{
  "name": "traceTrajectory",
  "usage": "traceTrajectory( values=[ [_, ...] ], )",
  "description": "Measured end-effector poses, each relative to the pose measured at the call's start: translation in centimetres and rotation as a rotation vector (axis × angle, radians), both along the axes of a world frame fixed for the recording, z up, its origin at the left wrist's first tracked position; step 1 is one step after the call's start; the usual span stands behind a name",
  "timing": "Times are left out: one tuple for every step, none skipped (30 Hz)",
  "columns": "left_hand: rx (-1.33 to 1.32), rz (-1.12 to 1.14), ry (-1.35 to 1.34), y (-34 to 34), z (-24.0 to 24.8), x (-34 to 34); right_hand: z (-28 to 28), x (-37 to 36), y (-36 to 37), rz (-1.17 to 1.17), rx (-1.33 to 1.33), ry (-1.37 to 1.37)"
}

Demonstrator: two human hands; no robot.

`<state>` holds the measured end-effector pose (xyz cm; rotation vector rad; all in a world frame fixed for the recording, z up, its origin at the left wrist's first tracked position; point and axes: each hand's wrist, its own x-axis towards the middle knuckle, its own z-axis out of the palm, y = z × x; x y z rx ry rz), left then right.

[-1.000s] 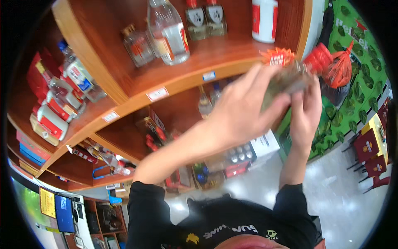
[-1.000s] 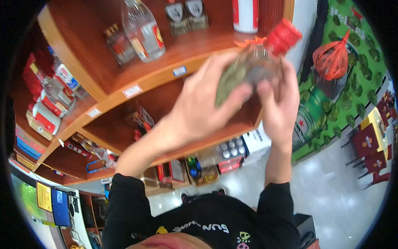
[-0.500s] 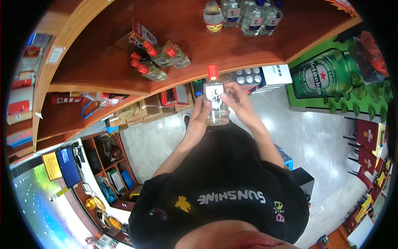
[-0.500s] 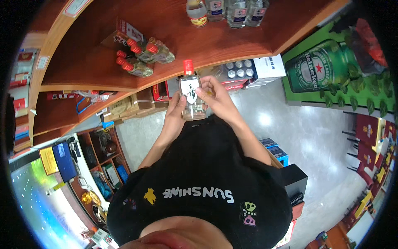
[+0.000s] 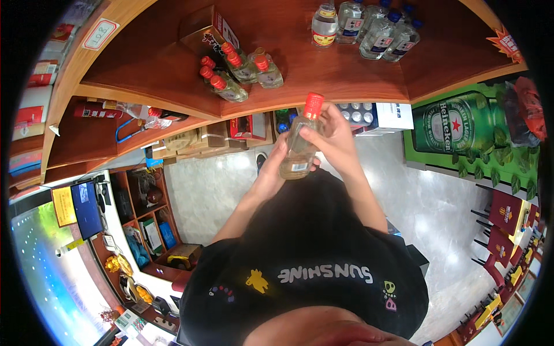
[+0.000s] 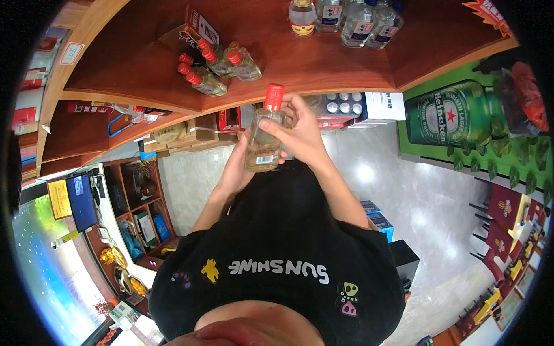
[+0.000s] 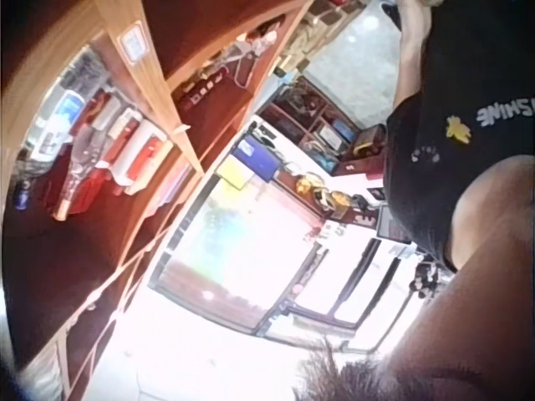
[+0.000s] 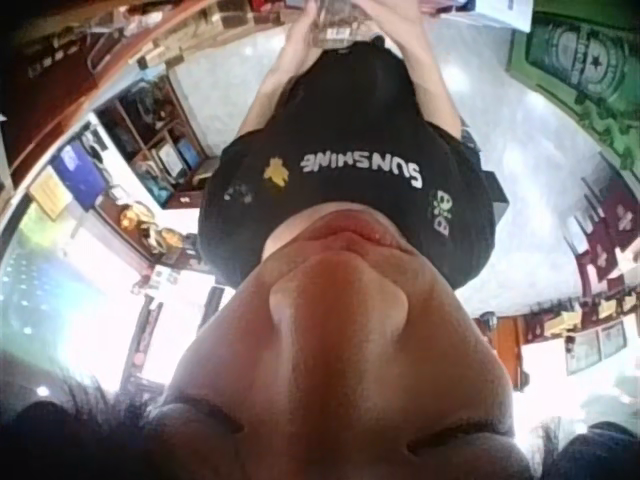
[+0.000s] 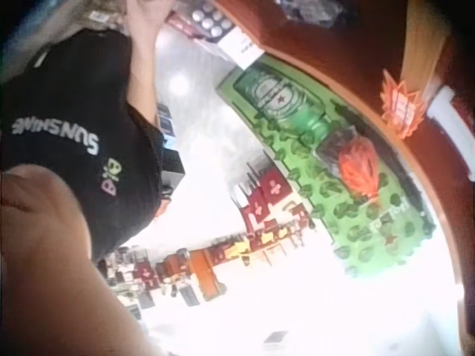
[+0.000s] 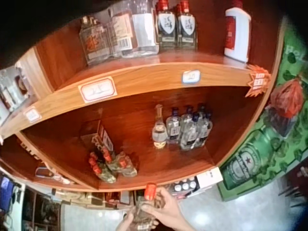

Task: The person removes liquor bottles from a shelf one by one, turns each bottle in their hands, and places them back onto the shelf.

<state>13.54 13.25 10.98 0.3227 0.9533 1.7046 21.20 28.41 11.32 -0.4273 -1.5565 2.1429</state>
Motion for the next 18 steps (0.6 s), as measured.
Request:
traceTrajectory(
  values=[
    [-0.004,-0.001,-0.005,-0.1,-0.4,-0.2,-0.4,-0.2,0.1,-0.001,-0.004,-0.005],
    [-0.042,-0.047,-0.021,-0.1,-0.7,-0.4,-0.8,-0.4,0.1,0.055,-0.080,-0.044],
    [-0.081,-0.094,-0.038,-0.2,-1.0,-0.4,-1.1,-0.4,0.1,0.109,-0.157,-0.084],
    [-0.091,-0.088,-0.188,-0.2,-1.1,-0.3,-0.5,-0.2,0.5,0.148,-0.174,-0.159],
    [-0.085,-0.087,-0.186,-0.1,-1.1,-0.3,-0.6,0.1,0.6,0.149,-0.169,-0.157],
    [0.009,-0.099,-0.224,-0.1,-0.9,-0.2,-0.7,0.5,0.7,0.156,-0.213,-0.112],
    [0.099,-0.107,-0.263,0.1,-0.7,-0.2,-1.0,0.6,0.8,0.166,-0.263,-0.069],
    [0.065,-0.088,-0.233,0.2,-0.6,-0.2,-1.1,0.6,1.0,0.182,-0.206,-0.049],
    [0.069,-0.083,-0.232,0.3,-0.8,-0.3,-0.9,0.9,1.2,0.188,-0.202,-0.049],
    [0.039,-0.077,-0.209,0.5,-1.1,-0.4,-0.2,1.2,1.3,0.190,-0.123,-0.110],
    [0.010,-0.070,-0.185,0.6,-1.2,-0.6,0.3,1.4,1.4,0.192,-0.043,-0.170],
    [0.020,-0.065,-0.183,0.8,-1.2,-0.7,0.3,1.2,1.3,0.171,-0.060,-0.150],
    [0.015,-0.060,-0.156,0.9,-1.1,-0.7,0.3,1.1,1.5,0.179,-0.051,-0.148],
    [0.010,-0.054,-0.129,1.0,-1.0,-0.8,0.3,1.1,1.9,0.184,-0.041,-0.166],
    [0.020,-0.043,-0.126,1.3,-0.8,-1.0,0.2,1.0,2.3,0.189,-0.030,-0.183],
    [-0.046,-0.031,-0.043,1.8,-0.5,-1.2,0.0,0.9,2.8,0.161,-0.014,-0.171],
    [-0.113,-0.016,0.040,2.3,-0.4,-1.4,-0.1,0.6,3.2,0.171,-0.002,-0.169],
    [-0.102,0.021,0.050,2.8,-0.7,-1.8,-0.2,0.1,3.8,0.109,0.075,-0.130]
  ],
)
